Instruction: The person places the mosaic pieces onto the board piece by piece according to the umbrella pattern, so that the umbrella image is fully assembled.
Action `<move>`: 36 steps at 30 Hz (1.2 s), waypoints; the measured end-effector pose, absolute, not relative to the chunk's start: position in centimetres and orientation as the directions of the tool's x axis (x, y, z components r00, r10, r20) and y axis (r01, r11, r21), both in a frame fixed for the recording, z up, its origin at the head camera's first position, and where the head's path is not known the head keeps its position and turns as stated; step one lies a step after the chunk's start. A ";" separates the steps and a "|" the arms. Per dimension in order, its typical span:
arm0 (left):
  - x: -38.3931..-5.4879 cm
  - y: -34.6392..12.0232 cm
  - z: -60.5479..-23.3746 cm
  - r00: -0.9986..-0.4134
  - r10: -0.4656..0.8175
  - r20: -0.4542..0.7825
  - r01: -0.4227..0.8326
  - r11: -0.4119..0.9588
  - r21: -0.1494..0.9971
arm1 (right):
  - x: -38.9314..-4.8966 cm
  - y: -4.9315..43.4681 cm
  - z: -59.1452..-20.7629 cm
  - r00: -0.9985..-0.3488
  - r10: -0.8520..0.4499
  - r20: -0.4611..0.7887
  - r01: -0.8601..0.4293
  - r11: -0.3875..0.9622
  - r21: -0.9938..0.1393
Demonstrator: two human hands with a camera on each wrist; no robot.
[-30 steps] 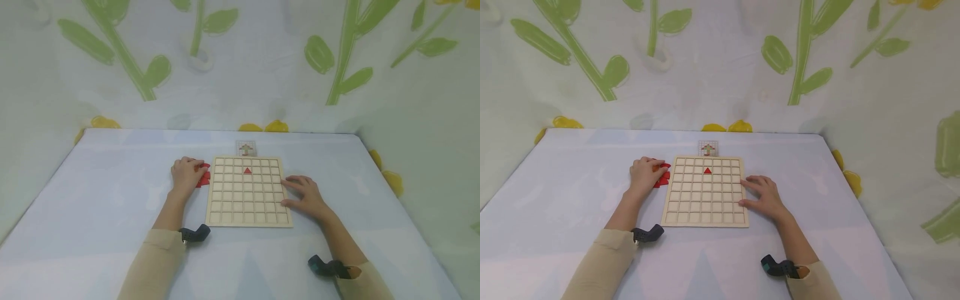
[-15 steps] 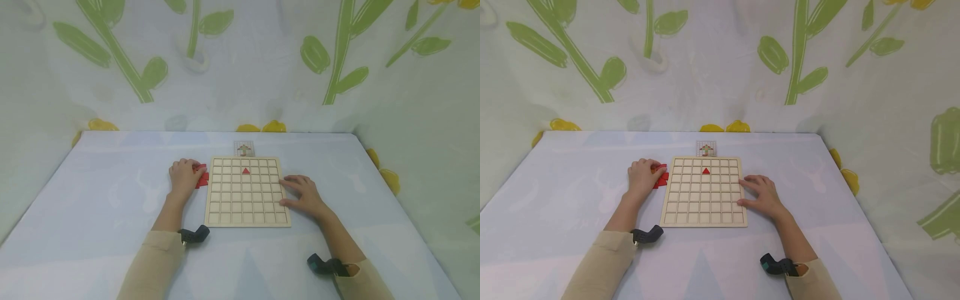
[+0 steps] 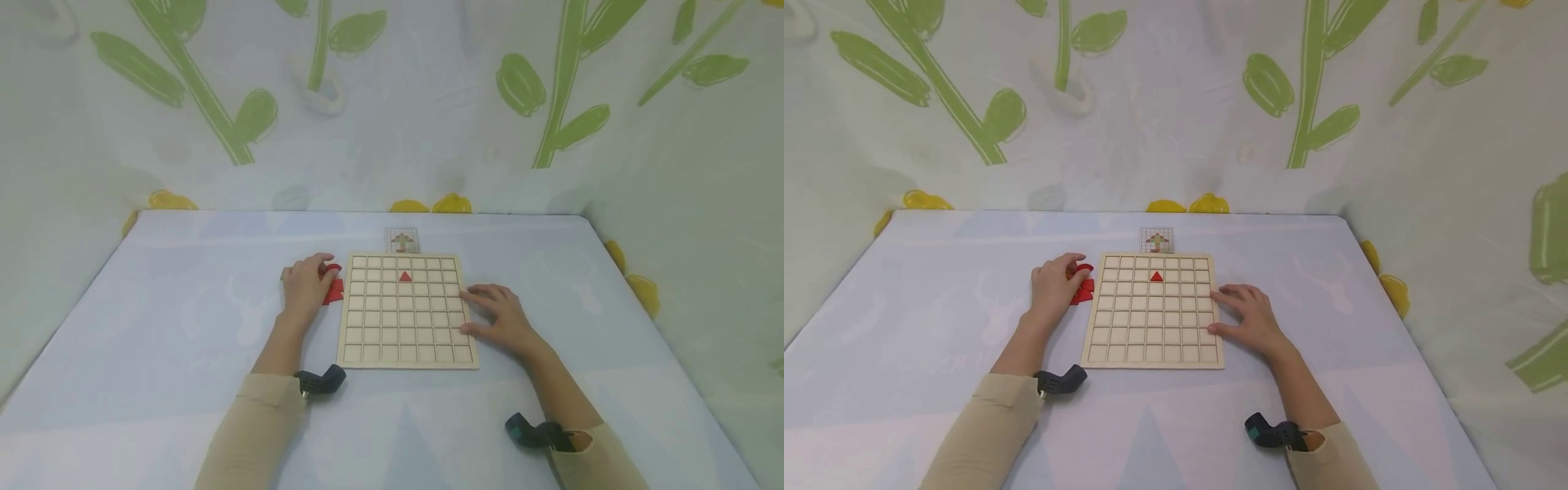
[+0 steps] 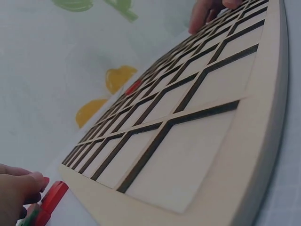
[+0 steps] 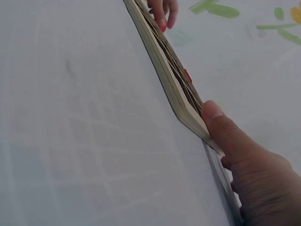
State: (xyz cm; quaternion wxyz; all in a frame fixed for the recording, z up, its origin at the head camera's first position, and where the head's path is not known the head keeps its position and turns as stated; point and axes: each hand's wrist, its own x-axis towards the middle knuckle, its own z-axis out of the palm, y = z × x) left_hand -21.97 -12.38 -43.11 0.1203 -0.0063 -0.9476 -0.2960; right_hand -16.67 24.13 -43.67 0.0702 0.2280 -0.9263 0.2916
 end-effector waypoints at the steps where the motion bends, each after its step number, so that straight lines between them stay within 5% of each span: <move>1: -22.0 -12.4 -43.1 -0.970 -0.058 0.238 0.087 0.825 0.558 | -16.7 24.1 -43.7 -0.885 -0.383 0.264 -0.465 0.726 -0.507; 7: -22.1 -12.5 -43.1 -0.966 -0.061 0.253 0.109 0.788 0.606 | -16.7 24.1 -43.6 -0.888 -0.382 0.256 -0.460 0.723 -0.515; 16: -21.8 -12.0 -42.3 -0.989 -0.129 0.074 0.001 0.494 0.869 | -16.7 24.2 -43.7 -0.891 -0.378 0.251 -0.453 0.726 -0.517; 36: -21.1 -9.9 -42.5 -0.987 0.033 0.156 0.150 0.527 0.836 | -16.7 24.3 -43.7 -0.886 -0.384 0.261 -0.464 0.723 -0.512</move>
